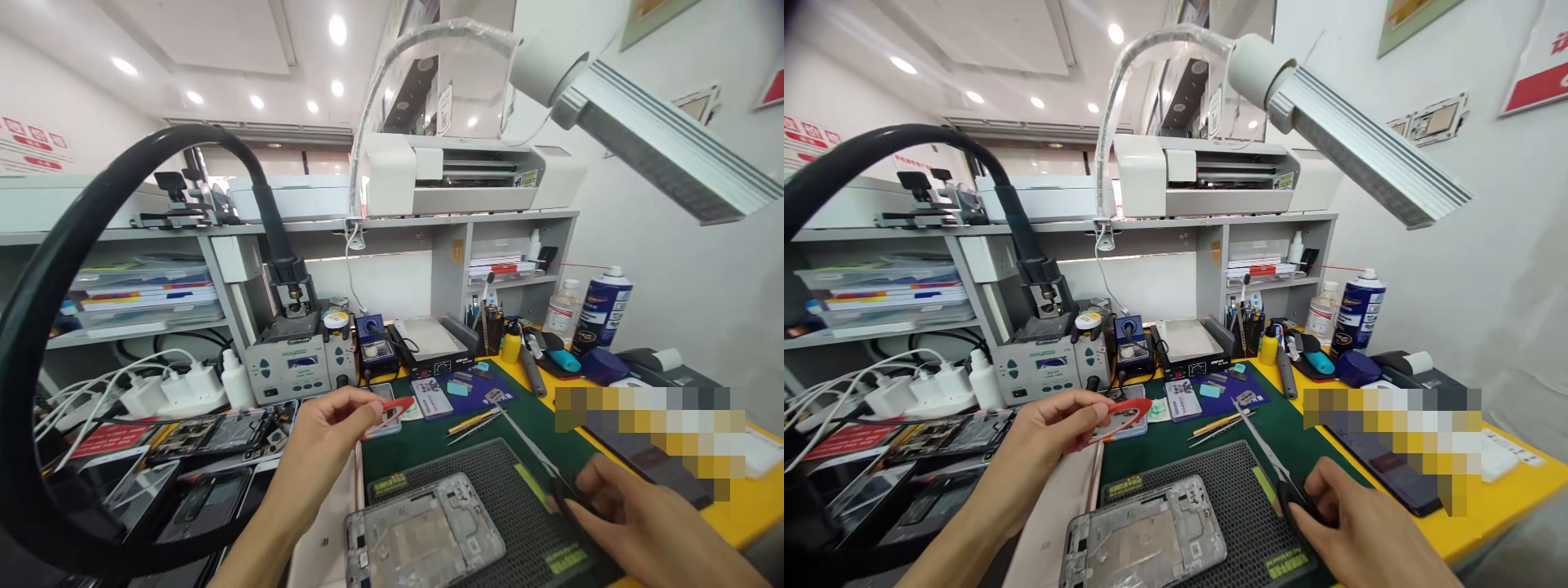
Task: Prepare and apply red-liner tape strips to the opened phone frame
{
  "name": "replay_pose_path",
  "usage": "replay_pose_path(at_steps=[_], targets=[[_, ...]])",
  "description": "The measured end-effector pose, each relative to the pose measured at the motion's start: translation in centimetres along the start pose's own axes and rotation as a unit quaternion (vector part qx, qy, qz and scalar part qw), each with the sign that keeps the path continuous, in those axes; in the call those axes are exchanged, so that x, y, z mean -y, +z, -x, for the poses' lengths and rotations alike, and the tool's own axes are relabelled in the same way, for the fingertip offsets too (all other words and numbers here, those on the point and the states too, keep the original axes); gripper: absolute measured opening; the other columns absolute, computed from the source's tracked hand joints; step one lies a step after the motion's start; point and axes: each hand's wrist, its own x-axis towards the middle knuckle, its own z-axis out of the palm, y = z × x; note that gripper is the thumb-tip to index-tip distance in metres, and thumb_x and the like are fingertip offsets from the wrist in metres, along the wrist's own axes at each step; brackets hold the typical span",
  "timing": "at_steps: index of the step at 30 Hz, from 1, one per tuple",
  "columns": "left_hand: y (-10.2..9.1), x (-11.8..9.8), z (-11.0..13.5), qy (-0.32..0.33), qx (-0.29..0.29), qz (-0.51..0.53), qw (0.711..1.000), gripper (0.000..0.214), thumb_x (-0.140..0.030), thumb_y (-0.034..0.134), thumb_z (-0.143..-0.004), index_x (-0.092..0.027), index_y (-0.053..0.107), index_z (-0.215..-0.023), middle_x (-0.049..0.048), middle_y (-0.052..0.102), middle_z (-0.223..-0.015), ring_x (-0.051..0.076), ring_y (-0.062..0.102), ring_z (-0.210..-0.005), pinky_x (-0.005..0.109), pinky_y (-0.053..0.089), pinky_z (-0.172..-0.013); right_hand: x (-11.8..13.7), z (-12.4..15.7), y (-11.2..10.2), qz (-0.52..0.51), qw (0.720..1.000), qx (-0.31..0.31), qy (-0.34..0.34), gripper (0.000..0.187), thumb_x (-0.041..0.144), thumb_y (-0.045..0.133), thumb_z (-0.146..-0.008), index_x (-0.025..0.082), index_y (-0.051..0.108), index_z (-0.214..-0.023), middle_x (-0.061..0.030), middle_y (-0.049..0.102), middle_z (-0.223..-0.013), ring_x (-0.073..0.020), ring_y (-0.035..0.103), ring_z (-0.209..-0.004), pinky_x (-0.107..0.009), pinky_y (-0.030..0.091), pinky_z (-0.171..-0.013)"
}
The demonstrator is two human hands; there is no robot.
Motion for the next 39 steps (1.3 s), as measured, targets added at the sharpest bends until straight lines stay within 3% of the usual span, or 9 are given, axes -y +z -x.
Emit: replay_pose_path(at_steps=[3,5,11,19,22,25,32,35,39], targets=[[-0.2,0.2,-0.2,0.028,-0.020,-0.039,0.999,0.023,-0.044,0.064,-0.083,-0.021,0.070,-0.083,-0.0018,0.061,-0.072,0.017,0.049,-0.069,0.028,0.037,-0.066,-0.7,-2.5,-1.6,0.161,0.981,0.107,-0.018,0.014,0.033,0.062,-0.078,0.022,0.055,-0.073,-0.0027,0.063,-0.058,-0.0226,0.059,-0.055,-0.030,0.032,-0.053],[-0.3,0.4,-0.4,0.049,-0.024,-0.074,0.996,0.022,-0.043,0.062,-0.084,-0.021,0.069,-0.088,-0.0014,0.062,-0.073,0.018,0.052,-0.069,0.029,0.039,-0.066,-0.5,-3.9,-2.5,0.182,0.973,0.134,-0.037,0.016,0.033,0.064,-0.077,0.022,0.057,-0.068,-0.0060,0.066,-0.062,-0.0255,0.060,-0.059,-0.031,0.030,-0.054],[-0.2,0.9,-0.5,0.069,-0.023,-0.184,0.980,0.022,-0.035,0.059,-0.084,-0.020,0.068,-0.097,0.0020,0.067,-0.077,0.023,0.060,-0.072,0.033,0.040,-0.066,0.5,-6.7,-4.1,0.162,0.964,0.193,-0.080,0.002,0.025,0.067,-0.068,0.023,0.068,-0.068,-0.0071,0.068,-0.072,-0.0257,0.061,-0.068,-0.030,0.034,-0.056],[-0.3,1.0,-0.3,0.076,-0.004,-0.241,0.967,0.021,-0.026,0.053,-0.086,-0.019,0.068,-0.098,0.0071,0.071,-0.088,0.028,0.064,-0.086,0.038,0.042,-0.075,4.0,-7.3,-6.1,0.100,0.953,0.273,-0.085,0.010,0.016,0.073,-0.057,0.022,0.069,-0.063,-0.0029,0.067,-0.067,-0.0206,0.059,-0.062,-0.026,0.030,-0.050],[-0.1,1.0,-0.2,0.081,-0.007,-0.241,0.967,0.022,-0.029,0.053,-0.088,-0.019,0.068,-0.101,0.0086,0.071,-0.093,0.030,0.064,-0.091,0.040,0.043,-0.077,6.6,-7.4,-6.5,0.045,0.948,0.302,-0.091,0.004,0.019,0.073,-0.065,0.021,0.069,-0.065,-0.0018,0.066,-0.064,-0.0176,0.057,-0.058,-0.024,0.032,-0.049],[0.1,1.1,-0.1,0.087,-0.017,-0.238,0.967,0.024,-0.031,0.053,-0.089,-0.019,0.068,-0.104,0.0087,0.071,-0.094,0.029,0.064,-0.091,0.040,0.044,-0.078,10.2,-7.3,-4.4,-0.051,0.931,0.340,-0.125,0.023,0.037,0.058,-0.089,0.021,0.065,-0.074,0.0010,0.065,-0.064,-0.0127,0.057,-0.053,-0.022,0.039,-0.050],[0.2,1.7,-0.7,0.102,-0.062,-0.221,0.968,0.023,-0.031,0.052,-0.090,-0.018,0.067,-0.102,0.0088,0.073,-0.090,0.028,0.067,-0.088,0.040,0.048,-0.080,16.3,-9.1,4.5,-0.142,0.857,0.473,-0.149,0.021,0.035,0.063,-0.092,0.014,0.066,-0.089,0.0044,0.064,-0.063,-0.0057,0.047,-0.035,-0.017,0.032,-0.034],[0.1,1.9,-0.9,0.103,-0.080,-0.209,0.969,0.023,-0.032,0.052,-0.090,-0.019,0.067,-0.102,0.0089,0.073,-0.090,0.028,0.067,-0.087,0.040,0.050,-0.079,16.7,-9.5,5.8,-0.137,0.837,0.505,-0.162,0.019,0.030,0.069,-0.092,0.013,0.066,-0.086,0.0066,0.061,-0.062,-0.0046,0.047,-0.038,-0.016,0.035,-0.036],[0.1,1.9,-0.9,0.102,-0.080,-0.199,0.971,0.023,-0.032,0.053,-0.089,-0.019,0.068,-0.100,0.0088,0.073,-0.091,0.028,0.067,-0.088,0.041,0.051,-0.079,16.5,-9.3,6.3,-0.142,0.841,0.492,-0.174,0.017,0.027,0.068,-0.093,0.013,0.064,-0.083,0.0069,0.059,-0.063,-0.0051,0.049,-0.042,-0.016,0.039,-0.040]])
